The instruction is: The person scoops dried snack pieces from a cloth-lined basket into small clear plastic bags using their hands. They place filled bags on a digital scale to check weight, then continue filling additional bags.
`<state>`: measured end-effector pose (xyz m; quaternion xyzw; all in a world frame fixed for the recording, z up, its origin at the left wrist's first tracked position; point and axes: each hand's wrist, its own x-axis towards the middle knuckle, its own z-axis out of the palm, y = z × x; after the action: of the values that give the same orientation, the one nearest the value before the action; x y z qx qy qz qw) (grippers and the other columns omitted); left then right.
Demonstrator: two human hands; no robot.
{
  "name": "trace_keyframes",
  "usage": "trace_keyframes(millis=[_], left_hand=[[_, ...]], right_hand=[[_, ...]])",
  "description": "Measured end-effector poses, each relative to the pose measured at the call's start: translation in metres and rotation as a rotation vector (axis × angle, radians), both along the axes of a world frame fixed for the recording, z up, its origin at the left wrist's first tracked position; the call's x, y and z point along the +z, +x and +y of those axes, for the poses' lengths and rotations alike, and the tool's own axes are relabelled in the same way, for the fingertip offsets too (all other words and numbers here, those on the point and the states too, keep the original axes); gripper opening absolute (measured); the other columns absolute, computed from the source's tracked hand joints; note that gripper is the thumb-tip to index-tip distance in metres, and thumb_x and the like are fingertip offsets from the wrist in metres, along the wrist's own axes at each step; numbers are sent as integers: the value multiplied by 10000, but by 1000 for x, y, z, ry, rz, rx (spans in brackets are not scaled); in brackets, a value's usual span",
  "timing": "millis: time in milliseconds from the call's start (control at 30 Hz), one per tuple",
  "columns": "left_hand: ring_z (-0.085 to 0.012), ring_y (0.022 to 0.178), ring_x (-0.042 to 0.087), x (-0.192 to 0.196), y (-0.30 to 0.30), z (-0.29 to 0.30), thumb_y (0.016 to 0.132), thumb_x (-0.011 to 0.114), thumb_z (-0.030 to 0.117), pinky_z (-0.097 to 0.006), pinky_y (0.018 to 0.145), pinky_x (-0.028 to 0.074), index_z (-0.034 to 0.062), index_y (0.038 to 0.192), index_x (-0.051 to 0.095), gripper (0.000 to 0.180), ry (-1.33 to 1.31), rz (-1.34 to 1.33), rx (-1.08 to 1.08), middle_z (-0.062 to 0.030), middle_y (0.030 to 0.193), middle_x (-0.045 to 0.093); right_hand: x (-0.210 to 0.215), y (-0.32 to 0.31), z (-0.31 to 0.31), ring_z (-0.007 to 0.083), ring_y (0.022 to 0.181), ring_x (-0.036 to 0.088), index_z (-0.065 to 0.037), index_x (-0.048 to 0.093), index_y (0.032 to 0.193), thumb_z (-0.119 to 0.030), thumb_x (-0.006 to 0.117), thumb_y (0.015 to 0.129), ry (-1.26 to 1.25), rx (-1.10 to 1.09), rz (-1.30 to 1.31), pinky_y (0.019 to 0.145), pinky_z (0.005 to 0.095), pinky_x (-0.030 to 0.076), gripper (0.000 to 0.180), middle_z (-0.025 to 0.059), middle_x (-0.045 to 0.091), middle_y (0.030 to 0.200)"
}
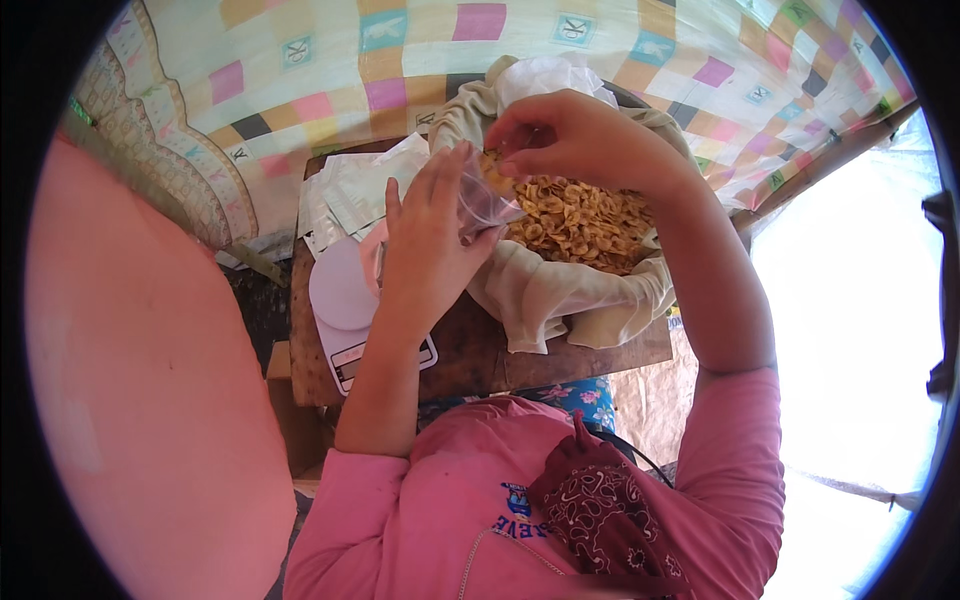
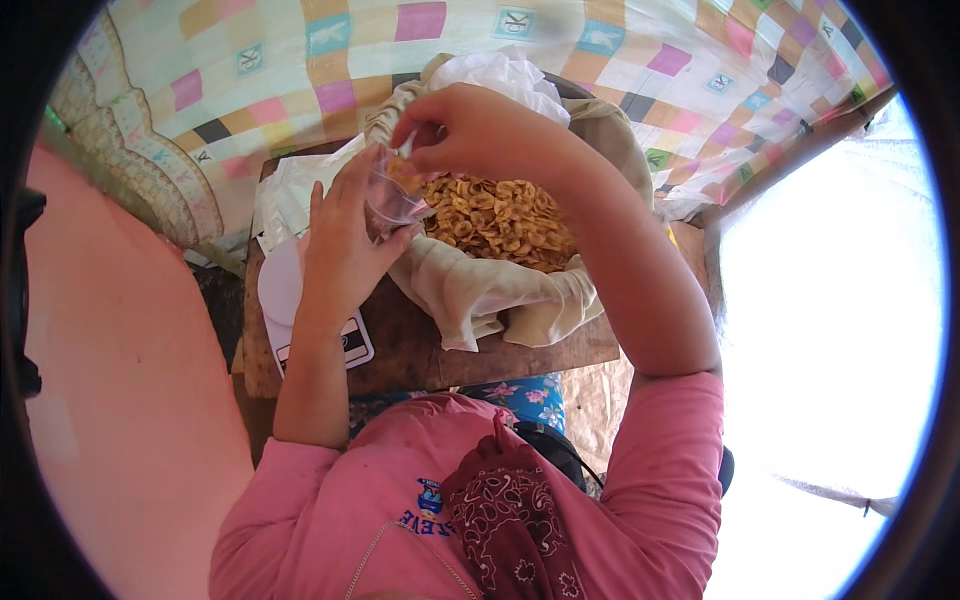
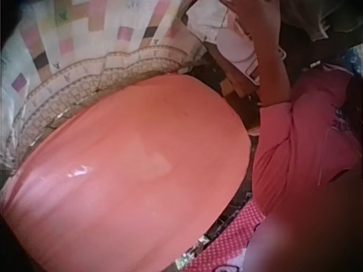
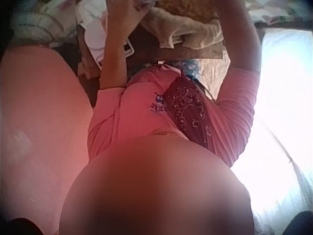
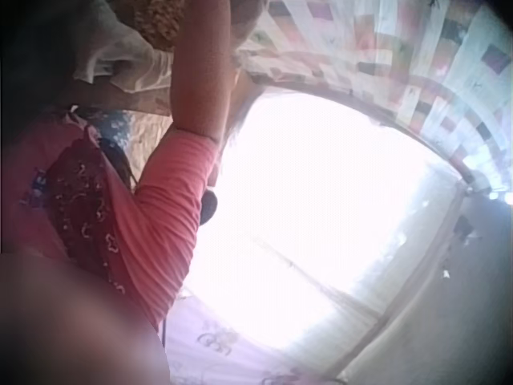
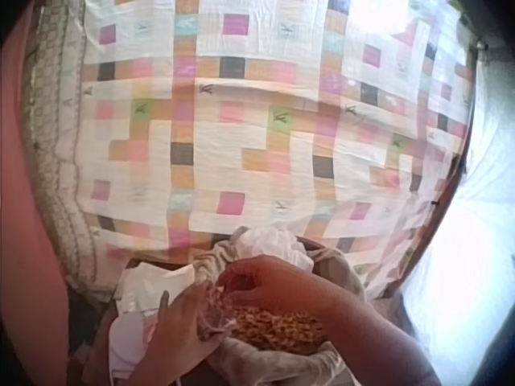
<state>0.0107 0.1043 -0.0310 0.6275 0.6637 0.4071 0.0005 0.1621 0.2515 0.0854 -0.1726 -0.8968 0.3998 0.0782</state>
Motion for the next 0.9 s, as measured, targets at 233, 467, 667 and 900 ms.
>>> trace_keyframes(millis=[233,467,667,900], left_hand=[[-308,1352,499,5,-3,0,743,855,189,-591,1175,268,140,1523,369,920,54,-32,-1,-115,1451,525],[-309,1348,506,7,-9,-2,746,857,197,-590,1161,301,136,1528,372,923,135,-29,3,-115,1456,525],[-311,1346,510,11,-3,4,745,861,205,-596,1157,303,134,1523,377,919,140,-80,-11,-119,1454,531],[-305,1348,509,13,-3,1,738,864,199,-600,1161,296,145,1521,381,921,108,-20,-1,-112,1449,537]], right_hand=[[-16,45,53,132,799,704,-32,709,1108,-408,662,959,21,-406,-219,694,282,541,406,61,730,916],[-93,88,35,435,1316,517,106,300,1500,-740,731,739,145,-475,-848,1112,445,418,1217,352,461,1443],[-118,72,16,421,1209,597,15,278,1533,-372,891,663,279,-506,-561,1023,427,493,1133,349,457,1408],[-49,61,33,194,918,707,-41,558,1363,-253,798,842,-117,-526,-277,711,302,579,612,169,649,1212]])
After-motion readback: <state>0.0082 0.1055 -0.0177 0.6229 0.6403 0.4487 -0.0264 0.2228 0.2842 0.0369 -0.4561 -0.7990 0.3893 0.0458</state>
